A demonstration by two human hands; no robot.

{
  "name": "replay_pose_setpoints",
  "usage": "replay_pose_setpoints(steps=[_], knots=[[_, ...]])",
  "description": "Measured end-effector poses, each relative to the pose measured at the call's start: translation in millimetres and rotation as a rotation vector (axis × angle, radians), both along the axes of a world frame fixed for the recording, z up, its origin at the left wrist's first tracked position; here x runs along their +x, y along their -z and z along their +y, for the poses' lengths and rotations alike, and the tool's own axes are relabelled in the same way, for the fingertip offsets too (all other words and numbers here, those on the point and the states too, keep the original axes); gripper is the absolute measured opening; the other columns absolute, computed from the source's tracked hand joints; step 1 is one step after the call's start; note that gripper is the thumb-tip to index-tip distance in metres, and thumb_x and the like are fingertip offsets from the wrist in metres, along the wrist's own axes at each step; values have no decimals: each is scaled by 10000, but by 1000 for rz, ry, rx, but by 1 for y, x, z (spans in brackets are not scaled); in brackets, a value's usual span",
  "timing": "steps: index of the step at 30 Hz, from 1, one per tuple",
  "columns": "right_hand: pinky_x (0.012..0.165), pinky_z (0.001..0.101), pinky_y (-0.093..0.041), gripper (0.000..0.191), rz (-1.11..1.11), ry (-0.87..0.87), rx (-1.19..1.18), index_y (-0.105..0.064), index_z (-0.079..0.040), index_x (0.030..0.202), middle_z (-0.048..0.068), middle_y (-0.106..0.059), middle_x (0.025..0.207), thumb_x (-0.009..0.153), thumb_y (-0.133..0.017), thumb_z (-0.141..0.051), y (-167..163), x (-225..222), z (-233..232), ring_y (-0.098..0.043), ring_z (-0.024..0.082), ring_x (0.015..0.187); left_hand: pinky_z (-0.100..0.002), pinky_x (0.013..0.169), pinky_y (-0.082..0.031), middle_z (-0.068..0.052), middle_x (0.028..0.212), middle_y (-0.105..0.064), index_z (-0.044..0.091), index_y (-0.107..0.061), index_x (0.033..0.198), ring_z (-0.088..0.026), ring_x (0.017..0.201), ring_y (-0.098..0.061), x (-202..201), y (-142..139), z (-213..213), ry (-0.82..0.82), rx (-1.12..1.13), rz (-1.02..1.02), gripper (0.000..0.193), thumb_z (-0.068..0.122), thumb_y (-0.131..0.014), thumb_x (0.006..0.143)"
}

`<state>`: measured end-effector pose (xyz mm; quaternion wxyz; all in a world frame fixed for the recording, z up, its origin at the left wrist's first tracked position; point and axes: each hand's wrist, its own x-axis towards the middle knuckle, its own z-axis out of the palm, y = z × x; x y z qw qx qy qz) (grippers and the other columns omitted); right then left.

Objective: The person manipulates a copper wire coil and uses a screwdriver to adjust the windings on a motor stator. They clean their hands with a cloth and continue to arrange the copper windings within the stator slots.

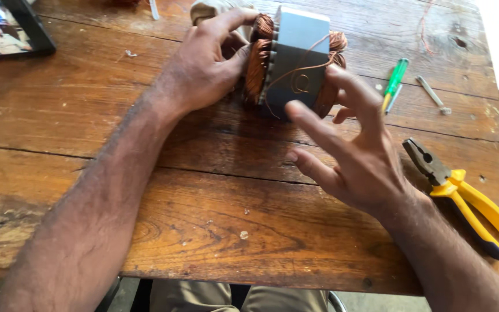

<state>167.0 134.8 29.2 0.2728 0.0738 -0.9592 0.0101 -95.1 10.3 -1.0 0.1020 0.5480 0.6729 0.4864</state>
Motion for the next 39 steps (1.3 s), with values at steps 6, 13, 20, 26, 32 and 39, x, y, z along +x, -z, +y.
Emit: replay_pose_setpoints(steps=[6,13,20,26,32,39], knots=[[1149,544,-514,481,-40,85,105,-694,-171,1357,231,-335,1561,921,-777,-355,-9,3,6,-444,354,1427,-368,864,-634,-129,1097,-731,33,-623,1354,-234,1017,-754,-3,7,8,2,154,235,328,264,-647,1122],[1112,428,-552,395,61,59,33,-715,-254,1391,183,-339,1627,1017,-833,-304,-5,7,24,-487,311,1436,-335,711,-648,-90,994,-720,67,-682,1086,-193,898,-735,-9,5,5,-29,182,273,229,294,-696,1106],[945,408,-573,419,25,182,-22,-714,-211,1364,202,-412,1533,965,-843,-227,-15,13,21,-557,327,1336,-303,657,-625,-44,829,-690,68,-624,936,-142,751,-728,-5,0,-4,-95,222,239,208,218,-734,1030],[902,383,-578,428,15,201,-39,-707,-199,1376,192,-430,1530,969,-838,-214,-14,12,17,-578,314,1318,-341,668,-610,-61,843,-686,68,-647,939,-158,776,-701,-8,5,-10,-65,273,277,143,140,-767,971],[1012,393,-605,531,-2,186,-107,-613,-127,1490,196,-432,1513,1039,-824,-311,-3,7,9,-583,285,1295,-318,651,-601,-42,885,-676,96,-640,954,-142,776,-676,-14,9,-8,-57,224,216,228,263,-793,986],[1089,464,-590,621,33,211,-130,-477,-10,1361,236,-382,1496,1012,-836,-377,-2,-2,-13,-545,367,1362,-294,645,-597,-36,880,-651,109,-616,968,-131,739,-640,-18,18,-1,-119,220,158,324,367,-809,998]])
